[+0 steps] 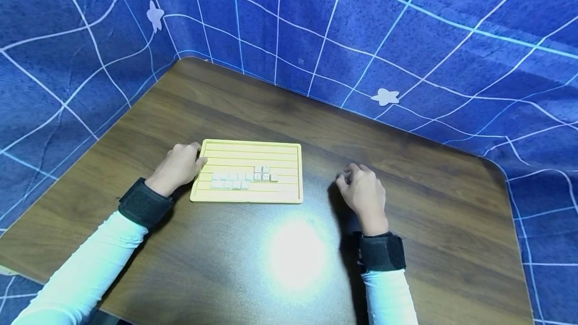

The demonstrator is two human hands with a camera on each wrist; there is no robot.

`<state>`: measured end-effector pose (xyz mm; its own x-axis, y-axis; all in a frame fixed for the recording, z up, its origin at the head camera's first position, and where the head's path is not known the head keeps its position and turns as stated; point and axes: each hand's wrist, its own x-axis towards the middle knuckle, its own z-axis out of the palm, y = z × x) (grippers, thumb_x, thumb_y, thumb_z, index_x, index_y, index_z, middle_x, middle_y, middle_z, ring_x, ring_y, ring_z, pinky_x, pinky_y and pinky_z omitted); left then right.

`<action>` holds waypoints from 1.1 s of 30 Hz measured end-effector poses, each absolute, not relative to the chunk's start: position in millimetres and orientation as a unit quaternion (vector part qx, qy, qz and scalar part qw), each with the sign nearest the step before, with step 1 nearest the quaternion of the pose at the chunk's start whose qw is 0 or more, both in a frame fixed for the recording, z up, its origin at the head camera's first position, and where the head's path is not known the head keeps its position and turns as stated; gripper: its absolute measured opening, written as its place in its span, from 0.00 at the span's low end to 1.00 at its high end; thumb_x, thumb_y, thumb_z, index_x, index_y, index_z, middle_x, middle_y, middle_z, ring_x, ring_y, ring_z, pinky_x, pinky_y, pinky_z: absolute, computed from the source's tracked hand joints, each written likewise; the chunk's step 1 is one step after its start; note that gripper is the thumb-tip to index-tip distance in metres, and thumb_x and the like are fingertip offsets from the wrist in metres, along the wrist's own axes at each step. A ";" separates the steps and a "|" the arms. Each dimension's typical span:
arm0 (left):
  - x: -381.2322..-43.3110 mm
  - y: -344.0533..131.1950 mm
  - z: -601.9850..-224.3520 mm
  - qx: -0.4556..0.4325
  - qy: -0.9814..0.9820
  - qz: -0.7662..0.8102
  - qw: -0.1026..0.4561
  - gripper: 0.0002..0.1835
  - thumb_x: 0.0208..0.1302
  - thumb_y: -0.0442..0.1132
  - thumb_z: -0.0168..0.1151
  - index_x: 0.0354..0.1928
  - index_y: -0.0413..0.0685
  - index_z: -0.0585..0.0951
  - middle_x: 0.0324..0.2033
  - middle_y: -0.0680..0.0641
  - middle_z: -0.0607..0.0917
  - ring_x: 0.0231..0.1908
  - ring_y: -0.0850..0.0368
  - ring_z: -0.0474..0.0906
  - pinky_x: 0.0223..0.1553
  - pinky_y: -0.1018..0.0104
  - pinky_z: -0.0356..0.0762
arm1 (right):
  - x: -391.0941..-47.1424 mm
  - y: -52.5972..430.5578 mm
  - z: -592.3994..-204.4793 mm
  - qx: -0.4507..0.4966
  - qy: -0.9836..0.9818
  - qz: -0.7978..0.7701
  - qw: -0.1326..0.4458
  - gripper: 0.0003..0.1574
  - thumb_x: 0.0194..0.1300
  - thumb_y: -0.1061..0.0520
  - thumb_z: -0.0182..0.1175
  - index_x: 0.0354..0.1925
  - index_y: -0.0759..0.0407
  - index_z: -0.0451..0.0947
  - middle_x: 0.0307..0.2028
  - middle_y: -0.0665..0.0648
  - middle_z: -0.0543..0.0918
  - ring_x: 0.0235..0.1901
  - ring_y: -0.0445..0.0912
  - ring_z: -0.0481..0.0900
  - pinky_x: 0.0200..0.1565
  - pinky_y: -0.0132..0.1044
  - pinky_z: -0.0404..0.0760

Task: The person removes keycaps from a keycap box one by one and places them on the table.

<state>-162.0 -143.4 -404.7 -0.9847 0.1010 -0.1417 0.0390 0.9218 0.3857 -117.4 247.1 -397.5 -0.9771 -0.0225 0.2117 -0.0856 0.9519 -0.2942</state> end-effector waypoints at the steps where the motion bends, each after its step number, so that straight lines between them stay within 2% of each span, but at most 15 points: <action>1: -161.9 -143.9 -404.7 0.035 0.977 0.195 0.081 0.16 0.67 0.37 0.53 0.45 0.27 0.74 0.35 0.28 0.81 0.32 0.40 0.79 0.31 0.46 0.80 | -117.8 244.4 -396.1 0.036 -0.980 0.156 0.114 0.13 0.54 0.54 0.59 0.35 0.60 0.82 0.28 0.59 0.81 0.25 0.55 0.80 0.23 0.55 0.79; 7: -161.6 -146.2 -404.5 0.033 0.976 0.197 0.084 0.16 0.67 0.37 0.53 0.45 0.27 0.74 0.34 0.29 0.81 0.32 0.40 0.79 0.31 0.46 0.79 | -125.1 222.0 -387.1 0.101 -0.966 0.182 0.151 0.12 0.50 0.57 0.62 0.32 0.64 0.82 0.25 0.59 0.76 0.23 0.51 0.73 0.22 0.50 0.77; 14: -163.0 -147.4 -405.5 0.036 0.976 0.200 0.080 0.15 0.67 0.37 0.53 0.45 0.27 0.74 0.36 0.28 0.81 0.33 0.40 0.79 0.32 0.45 0.79 | -138.1 185.8 -377.2 0.155 -0.959 0.218 0.094 0.14 0.53 0.58 0.64 0.37 0.67 0.82 0.32 0.63 0.80 0.31 0.52 0.81 0.31 0.49 0.84; 24: -164.5 -146.2 -406.4 0.033 0.975 0.200 0.089 0.16 0.67 0.37 0.53 0.46 0.28 0.74 0.37 0.29 0.81 0.34 0.40 0.79 0.33 0.45 0.80 | -141.7 141.4 -378.4 0.214 -0.950 0.225 0.044 0.13 0.51 0.61 0.66 0.38 0.64 0.81 0.36 0.63 0.81 0.36 0.52 0.81 0.36 0.48 0.84; 28: -164.6 -146.4 -407.0 0.029 0.975 0.201 0.094 0.16 0.67 0.38 0.53 0.47 0.28 0.73 0.37 0.30 0.81 0.34 0.42 0.78 0.33 0.46 0.80 | -141.5 129.9 -380.6 0.219 -0.951 0.220 0.016 0.14 0.52 0.59 0.68 0.39 0.64 0.81 0.38 0.63 0.81 0.37 0.52 0.80 0.37 0.47 0.83; 33: -164.3 -146.5 -406.1 0.026 0.975 0.200 0.095 0.17 0.67 0.38 0.53 0.48 0.28 0.73 0.37 0.29 0.81 0.34 0.42 0.78 0.33 0.46 0.80 | -141.3 122.0 -385.3 0.233 -0.948 0.217 0.026 0.12 0.51 0.60 0.68 0.36 0.65 0.82 0.35 0.63 0.82 0.34 0.51 0.80 0.36 0.46 0.83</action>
